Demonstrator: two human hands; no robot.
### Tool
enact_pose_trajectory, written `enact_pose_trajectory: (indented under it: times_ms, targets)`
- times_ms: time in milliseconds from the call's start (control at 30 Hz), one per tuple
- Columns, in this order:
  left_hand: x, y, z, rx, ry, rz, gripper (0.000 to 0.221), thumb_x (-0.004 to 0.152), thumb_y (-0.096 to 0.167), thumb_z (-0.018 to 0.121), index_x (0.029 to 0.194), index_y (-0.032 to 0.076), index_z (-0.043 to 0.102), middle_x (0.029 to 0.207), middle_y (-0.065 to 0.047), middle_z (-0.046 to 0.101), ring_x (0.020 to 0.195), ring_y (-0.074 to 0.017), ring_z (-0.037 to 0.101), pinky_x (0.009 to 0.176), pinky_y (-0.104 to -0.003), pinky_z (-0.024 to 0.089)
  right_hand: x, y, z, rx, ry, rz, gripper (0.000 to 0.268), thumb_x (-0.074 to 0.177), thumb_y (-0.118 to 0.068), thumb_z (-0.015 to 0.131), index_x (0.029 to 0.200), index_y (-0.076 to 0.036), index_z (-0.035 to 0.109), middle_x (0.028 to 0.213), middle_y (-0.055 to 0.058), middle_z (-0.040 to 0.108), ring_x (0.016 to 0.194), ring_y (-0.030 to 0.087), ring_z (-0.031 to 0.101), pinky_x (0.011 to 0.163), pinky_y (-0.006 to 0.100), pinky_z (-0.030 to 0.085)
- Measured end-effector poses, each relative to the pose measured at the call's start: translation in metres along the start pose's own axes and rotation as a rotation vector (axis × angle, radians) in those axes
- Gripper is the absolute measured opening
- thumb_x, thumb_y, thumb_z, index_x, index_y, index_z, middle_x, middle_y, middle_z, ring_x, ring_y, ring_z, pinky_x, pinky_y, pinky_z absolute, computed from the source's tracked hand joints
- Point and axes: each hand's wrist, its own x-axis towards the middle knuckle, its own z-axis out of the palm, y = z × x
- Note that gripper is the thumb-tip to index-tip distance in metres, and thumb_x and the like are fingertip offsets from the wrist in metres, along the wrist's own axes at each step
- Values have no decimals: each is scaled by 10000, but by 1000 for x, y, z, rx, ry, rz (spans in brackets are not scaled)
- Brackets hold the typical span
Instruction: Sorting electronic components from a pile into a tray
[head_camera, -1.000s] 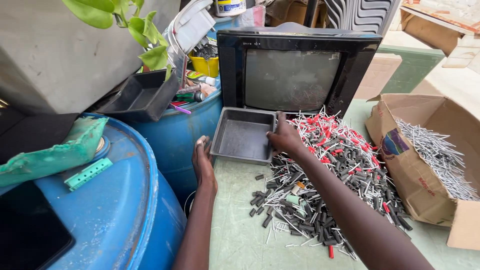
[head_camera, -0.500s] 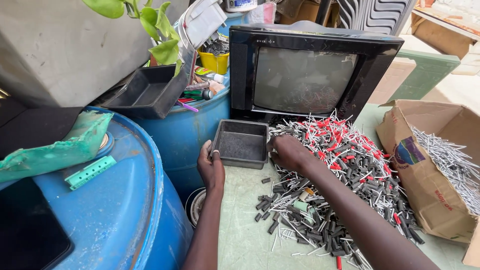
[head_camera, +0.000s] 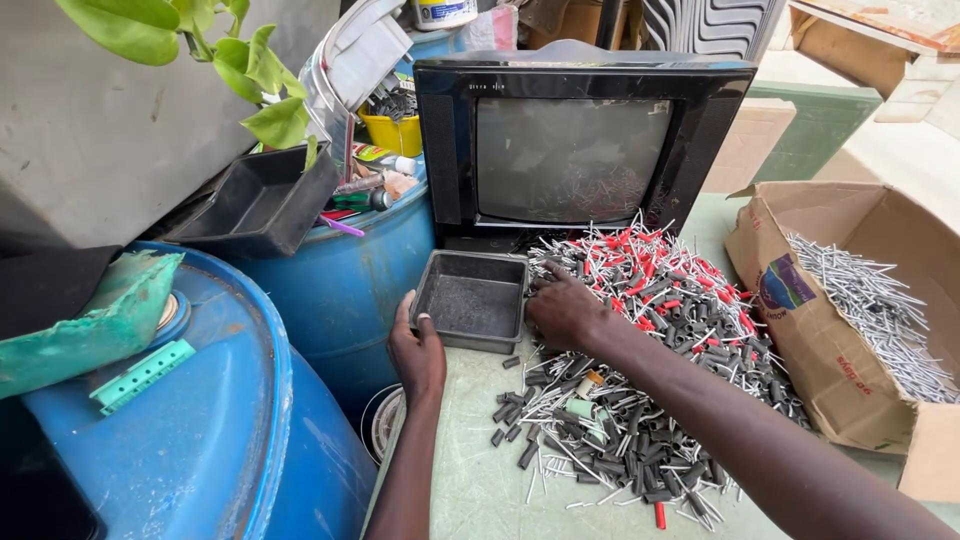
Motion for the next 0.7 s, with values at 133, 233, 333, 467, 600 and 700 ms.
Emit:
enact_pose_trajectory:
  times_ms: [133, 233, 333, 467, 600, 700]
  targets:
    - [-7, 11, -5, 9, -144, 85, 499, 984, 148, 439, 1481, 102, 428, 1469, -285, 428, 1378, -483, 363, 1120, -629, 325, -8, 0, 9, 24, 45, -12, 364, 708, -520, 646, 929, -256, 763, 923, 6, 764, 1162, 127, 629, 1206, 481, 191]
    - [-8, 19, -12, 136, -271, 71, 574, 1008, 277, 448, 1528, 70, 321, 1525, -256, 361, 1424, -447, 323, 1143, -609, 308, -15, 0, 6, 3, 172, 3, 278, 738, -427, 647, 895, -233, 769, 937, 1, 766, 1204, 124, 595, 1211, 474, 187]
    - [-10, 23, -15, 149, -342, 96, 682, 1012, 346, 464, 1559, 29, 208, 1540, -299, 302, 1428, -480, 274, 1142, -645, 288, -36, 4, -20, 56, 254, 2, 200, 770, -347, 652, 916, -287, 776, 1047, -61, 747, 1294, 147, 513, 1200, 490, 215]
    - [-8, 17, -18, 272, -322, 26, 765, 964, 410, 528, 1558, 70, 186, 1434, -313, 451, 1322, -474, 451, 1081, -623, 394, -88, 15, -83, 475, 278, -65, 243, 796, -177, 675, 1021, -150, 764, 1164, 77, 704, 1343, 317, 466, 1152, 602, 260]
    - [2, 1, -22, 270, -286, 47, 550, 919, 415, 622, 1354, 77, 608, 1293, -201, 637, 1263, -371, 551, 1067, -505, 445, -150, 24, -123, 1039, 455, 95, 290, 855, -31, 600, 1102, -54, 750, 1194, 216, 690, 1304, 464, 487, 1116, 646, 300]
    - [4, -13, -18, 255, -240, 32, 491, 919, 438, 639, 1290, 120, 671, 1239, -147, 678, 1234, -337, 579, 1055, -486, 457, -187, 39, -91, 1115, 632, 265, 246, 892, -57, 618, 1097, -76, 751, 1170, 167, 707, 1290, 391, 542, 1106, 577, 361]
